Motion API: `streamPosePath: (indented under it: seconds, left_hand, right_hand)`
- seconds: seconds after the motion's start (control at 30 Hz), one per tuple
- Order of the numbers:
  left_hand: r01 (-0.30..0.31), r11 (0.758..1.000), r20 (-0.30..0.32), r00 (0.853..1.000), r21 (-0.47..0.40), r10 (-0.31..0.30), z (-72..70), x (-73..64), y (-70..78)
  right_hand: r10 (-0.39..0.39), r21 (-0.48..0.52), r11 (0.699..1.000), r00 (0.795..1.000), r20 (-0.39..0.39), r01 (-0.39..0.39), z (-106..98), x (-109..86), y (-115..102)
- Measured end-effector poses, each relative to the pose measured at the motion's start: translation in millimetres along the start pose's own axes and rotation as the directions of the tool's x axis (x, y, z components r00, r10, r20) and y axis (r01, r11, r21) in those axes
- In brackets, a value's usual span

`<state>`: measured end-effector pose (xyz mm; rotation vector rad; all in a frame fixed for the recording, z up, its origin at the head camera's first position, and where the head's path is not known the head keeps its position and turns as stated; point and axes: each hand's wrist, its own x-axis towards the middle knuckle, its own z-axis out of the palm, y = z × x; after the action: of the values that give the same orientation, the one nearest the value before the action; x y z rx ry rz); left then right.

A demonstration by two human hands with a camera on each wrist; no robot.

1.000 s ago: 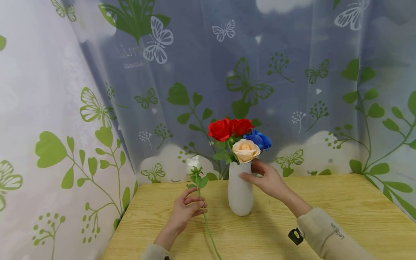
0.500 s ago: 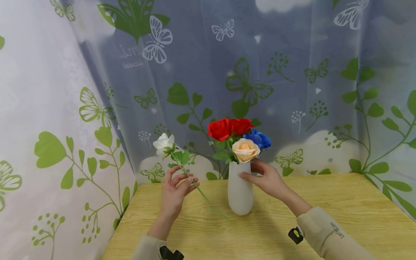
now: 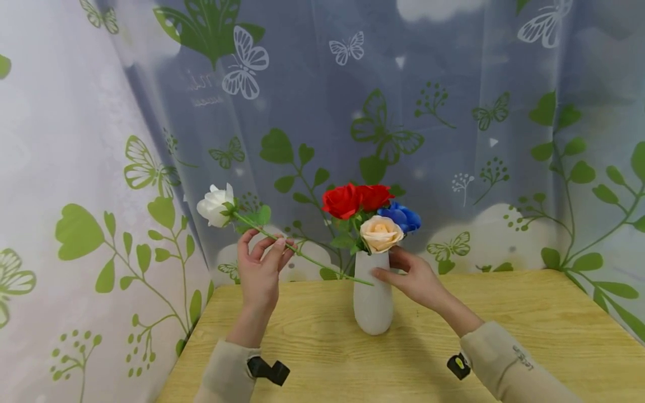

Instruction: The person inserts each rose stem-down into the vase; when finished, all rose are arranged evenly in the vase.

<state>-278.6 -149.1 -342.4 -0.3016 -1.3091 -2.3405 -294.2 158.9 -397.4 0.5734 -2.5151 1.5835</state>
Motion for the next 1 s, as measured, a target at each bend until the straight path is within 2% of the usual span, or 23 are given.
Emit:
streamPosePath:
  seconds: [0.3,0.6,0.8,1.0]
  left_hand:
    - [-0.08,0.997,-0.058,0.995,-0.01,0.079,18.4,1.6,5.4]
    - [-0.156,0.988,-0.117,0.981,0.002,0.156,25.8,3.5,6.7]
    - [-0.199,0.98,-0.092,0.976,0.013,0.199,29.8,2.9,8.2]
    - [-0.257,0.965,-0.054,0.964,0.054,0.26,34.6,2.7,9.6]
  right_hand:
    - [-0.011,-0.001,1.0,1.0,0.0,0.011,-0.3,1.9,2.5]
    - [-0.006,-0.007,1.0,1.0,0.0,0.006,-1.0,0.5,2.5]
    - [-0.014,-0.005,1.0,1.0,0.0,0.014,-1.0,0.8,3.0]
    - [-0.012,-0.002,1.0,1.0,0.011,0.012,-1.5,0.0,3.9]
